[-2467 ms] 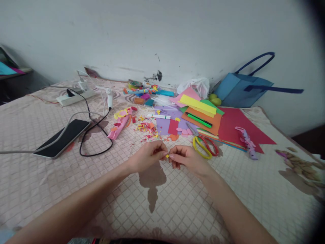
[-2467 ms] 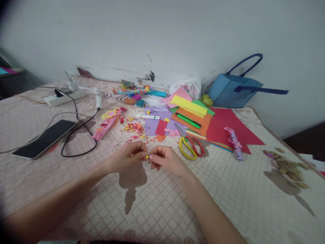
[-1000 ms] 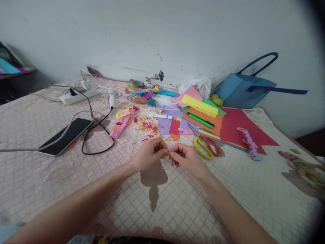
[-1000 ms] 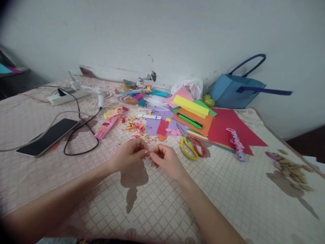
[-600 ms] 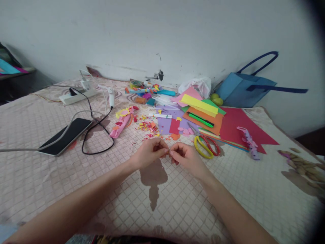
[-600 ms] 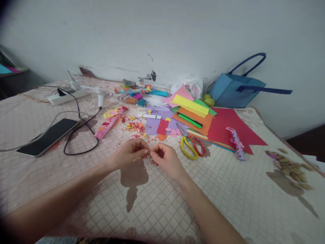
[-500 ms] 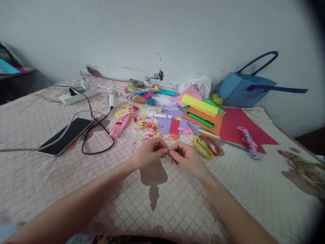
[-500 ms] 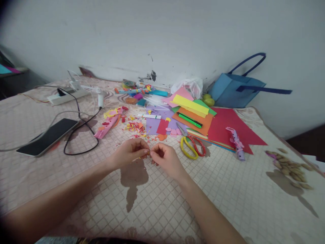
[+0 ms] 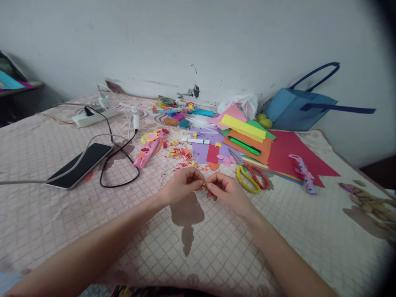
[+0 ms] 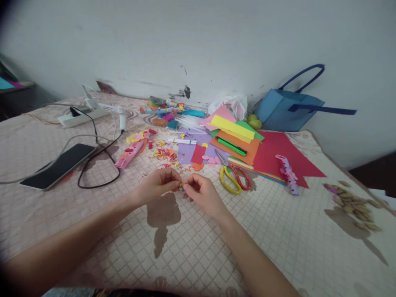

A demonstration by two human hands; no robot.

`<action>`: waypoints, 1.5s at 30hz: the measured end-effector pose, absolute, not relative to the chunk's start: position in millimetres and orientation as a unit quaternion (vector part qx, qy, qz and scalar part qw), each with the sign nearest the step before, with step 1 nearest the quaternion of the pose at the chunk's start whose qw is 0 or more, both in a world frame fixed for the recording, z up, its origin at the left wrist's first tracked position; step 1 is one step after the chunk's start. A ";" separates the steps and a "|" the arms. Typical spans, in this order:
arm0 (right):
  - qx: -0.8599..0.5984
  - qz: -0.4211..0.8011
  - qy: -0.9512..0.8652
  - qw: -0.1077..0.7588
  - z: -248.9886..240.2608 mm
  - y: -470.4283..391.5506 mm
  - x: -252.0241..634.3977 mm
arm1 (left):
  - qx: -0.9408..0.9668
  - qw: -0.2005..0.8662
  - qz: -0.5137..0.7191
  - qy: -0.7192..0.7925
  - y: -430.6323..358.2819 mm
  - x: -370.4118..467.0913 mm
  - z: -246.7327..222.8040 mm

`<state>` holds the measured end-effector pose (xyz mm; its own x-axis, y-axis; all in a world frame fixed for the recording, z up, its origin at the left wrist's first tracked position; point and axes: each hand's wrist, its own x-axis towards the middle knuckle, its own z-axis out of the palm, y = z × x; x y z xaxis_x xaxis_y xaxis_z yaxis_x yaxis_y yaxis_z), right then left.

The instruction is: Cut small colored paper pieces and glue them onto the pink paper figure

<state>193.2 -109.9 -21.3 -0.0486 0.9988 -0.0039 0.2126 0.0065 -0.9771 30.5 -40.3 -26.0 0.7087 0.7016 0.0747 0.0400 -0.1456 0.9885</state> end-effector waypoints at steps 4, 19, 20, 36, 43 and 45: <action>-0.532 0.482 -0.542 0.438 -25.2 -109.5 193.5 | 0.736 0.554 0.277 0.273 -41.5 29.5 -25.3; -0.515 0.547 -0.480 0.454 -27.5 -109.7 193.4 | 0.775 0.496 0.281 0.275 -44.4 28.6 -22.9; -0.513 0.547 -0.480 0.454 -27.7 -109.7 193.5 | 0.773 0.499 0.280 0.275 -44.7 28.7 -22.5; -0.511 0.548 -0.479 0.457 -28.9 -108.5 192.9 | 0.738 0.556 0.280 0.261 -43.8 29.3 -24.1; -0.510 0.553 -0.471 0.460 -28.6 -108.3 193.4 | 0.746 0.543 0.283 0.263 -43.3 28.6 -22.4; -0.511 0.554 -0.470 0.459 -28.9 -108.2 193.9 | 0.748 0.539 0.283 0.264 -43.0 28.6 -22.9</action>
